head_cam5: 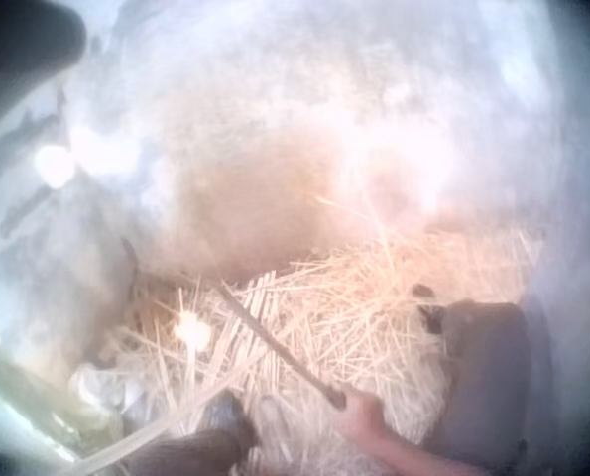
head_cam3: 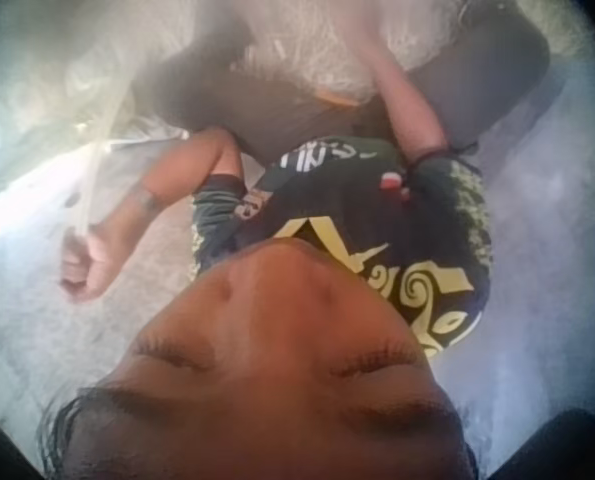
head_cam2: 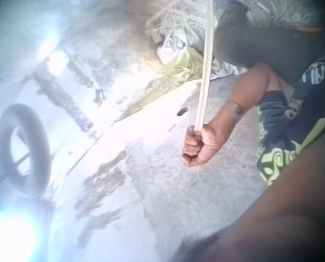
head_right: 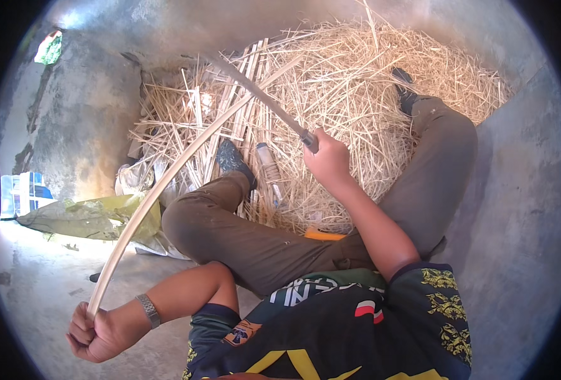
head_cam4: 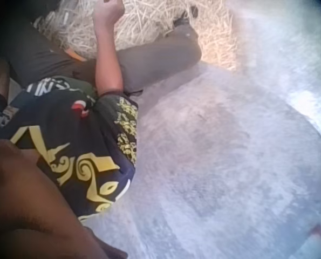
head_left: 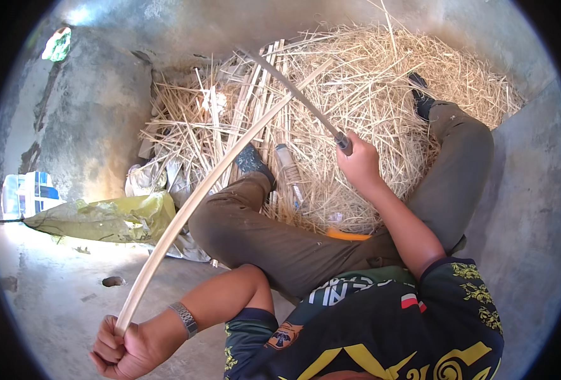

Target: The person sits cross-legged on a concrete floor and uses a large knife to split long, thin sticks into smaller pieces. They hold each stick with one hand and strike it with the knife in the other hand, dropping the split pieces onto a pile of straw and other debris.

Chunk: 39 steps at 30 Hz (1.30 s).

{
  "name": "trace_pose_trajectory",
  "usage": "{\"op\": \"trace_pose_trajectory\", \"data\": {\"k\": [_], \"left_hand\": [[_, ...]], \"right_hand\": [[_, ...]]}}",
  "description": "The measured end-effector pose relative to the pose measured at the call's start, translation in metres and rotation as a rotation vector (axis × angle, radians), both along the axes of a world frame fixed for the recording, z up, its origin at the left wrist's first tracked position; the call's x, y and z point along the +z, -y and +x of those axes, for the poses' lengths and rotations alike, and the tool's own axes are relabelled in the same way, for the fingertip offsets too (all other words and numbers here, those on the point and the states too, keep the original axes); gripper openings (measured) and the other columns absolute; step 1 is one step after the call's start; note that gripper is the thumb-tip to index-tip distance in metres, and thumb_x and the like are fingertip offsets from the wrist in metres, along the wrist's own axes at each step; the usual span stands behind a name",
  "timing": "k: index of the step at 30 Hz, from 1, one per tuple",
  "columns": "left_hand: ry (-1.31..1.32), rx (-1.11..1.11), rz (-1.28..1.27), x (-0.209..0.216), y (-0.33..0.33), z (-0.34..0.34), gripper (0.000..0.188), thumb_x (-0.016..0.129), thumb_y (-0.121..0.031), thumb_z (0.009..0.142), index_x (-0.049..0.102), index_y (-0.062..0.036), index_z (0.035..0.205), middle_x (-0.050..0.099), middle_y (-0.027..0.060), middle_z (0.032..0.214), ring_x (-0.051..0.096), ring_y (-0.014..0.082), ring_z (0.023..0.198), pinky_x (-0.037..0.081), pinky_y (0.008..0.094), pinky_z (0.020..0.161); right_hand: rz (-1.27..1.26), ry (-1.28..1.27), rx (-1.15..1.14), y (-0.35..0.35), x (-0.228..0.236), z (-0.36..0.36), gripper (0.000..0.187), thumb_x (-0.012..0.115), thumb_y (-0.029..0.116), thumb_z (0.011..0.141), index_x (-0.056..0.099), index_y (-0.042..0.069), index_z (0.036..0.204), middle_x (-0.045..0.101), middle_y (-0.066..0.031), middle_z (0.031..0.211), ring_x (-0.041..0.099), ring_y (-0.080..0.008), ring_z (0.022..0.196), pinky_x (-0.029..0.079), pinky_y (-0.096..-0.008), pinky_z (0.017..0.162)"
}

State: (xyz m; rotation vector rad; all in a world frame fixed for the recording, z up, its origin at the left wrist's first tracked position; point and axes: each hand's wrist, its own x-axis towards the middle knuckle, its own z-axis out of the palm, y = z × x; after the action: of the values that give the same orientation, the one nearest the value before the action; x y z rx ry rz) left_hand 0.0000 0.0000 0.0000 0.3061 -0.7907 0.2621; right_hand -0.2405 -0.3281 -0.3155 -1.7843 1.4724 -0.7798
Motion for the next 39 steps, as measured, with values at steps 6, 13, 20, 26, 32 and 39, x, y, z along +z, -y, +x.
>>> {"op": "trace_pose_trajectory", "data": {"k": [6,13,20,26,32,39], "left_hand": [[0.221,-0.282,0.053,-0.009,-0.031,0.005,0.047,0.057,0.003,0.085,0.024,-0.0215,0.061,0.017,-0.0117,0.049,0.014,0.0021,0.04,0.015,0.0241,0.046],[0.175,-0.463,0.177,-0.001,0.003,0.003,0.045,0.058,-0.002,0.092,0.028,-0.0204,0.063,0.02,-0.011,0.05,0.016,0.0025,0.04,0.015,0.0236,0.045],[0.221,-0.559,0.258,0.018,0.045,0.012,0.042,0.061,-0.015,0.098,0.034,-0.0194,0.066,0.028,-0.0097,0.053,0.023,0.0016,0.041,0.02,0.0208,0.043],[0.288,-0.814,0.293,0.061,0.139,0.054,0.021,0.058,-0.018,0.102,0.051,-0.0123,0.083,0.041,-0.0052,0.068,0.034,0.0036,0.047,0.03,0.0218,0.04],[0.187,-0.101,0.488,0.08,0.241,-0.006,0.041,0.053,-0.032,0.108,0.054,0.0034,0.13,0.066,0.0172,0.107,0.063,0.0168,0.082,0.046,0.0233,0.061],[0.159,-0.874,0.392,0.012,0.24,-0.027,0.058,0.043,-0.048,0.11,0.059,0.0032,0.132,0.072,0.0218,0.117,0.071,0.0185,0.078,0.059,0.04,0.086]], "right_hand": [[0.224,0.094,-0.188,0.024,-0.049,-0.013,0.023,0.068,0.023,0.09,0.068,0.001,0.083,0.068,-0.0146,0.072,0.065,-0.0248,0.06,0.05,-0.0384,0.058],[0.347,0.73,-0.428,0.038,-0.02,-0.017,0.024,0.072,0.023,0.09,0.066,0.0,0.089,0.057,-0.0024,0.063,0.051,-0.012,0.046,0.043,-0.032,0.045],[0.713,0.879,0.032,-0.016,0.048,-0.006,0.036,0.078,0.025,0.092,0.067,-0.004,0.11,0.049,0.0048,0.058,0.038,-0.0052,0.041,0.04,-0.0198,0.038],[0.8,0.776,0.447,-0.064,0.043,0.01,0.041,0.079,0.031,0.093,0.067,-0.002,0.115,0.048,0.0061,0.057,0.039,-0.0031,0.041,0.036,-0.0224,0.037],[0.626,0.767,0.401,-0.065,0.056,0.017,0.039,0.076,0.039,0.095,0.063,0.003,0.096,0.047,0.006,0.056,0.039,-0.0043,0.04,0.036,-0.0228,0.039],[0.544,0.925,0.197,-0.037,0.088,-0.002,0.051,0.078,0.05,0.09,0.061,0.002,0.092,0.046,0.0047,0.055,0.042,-0.0048,0.04,0.038,-0.0229,0.038]]}}
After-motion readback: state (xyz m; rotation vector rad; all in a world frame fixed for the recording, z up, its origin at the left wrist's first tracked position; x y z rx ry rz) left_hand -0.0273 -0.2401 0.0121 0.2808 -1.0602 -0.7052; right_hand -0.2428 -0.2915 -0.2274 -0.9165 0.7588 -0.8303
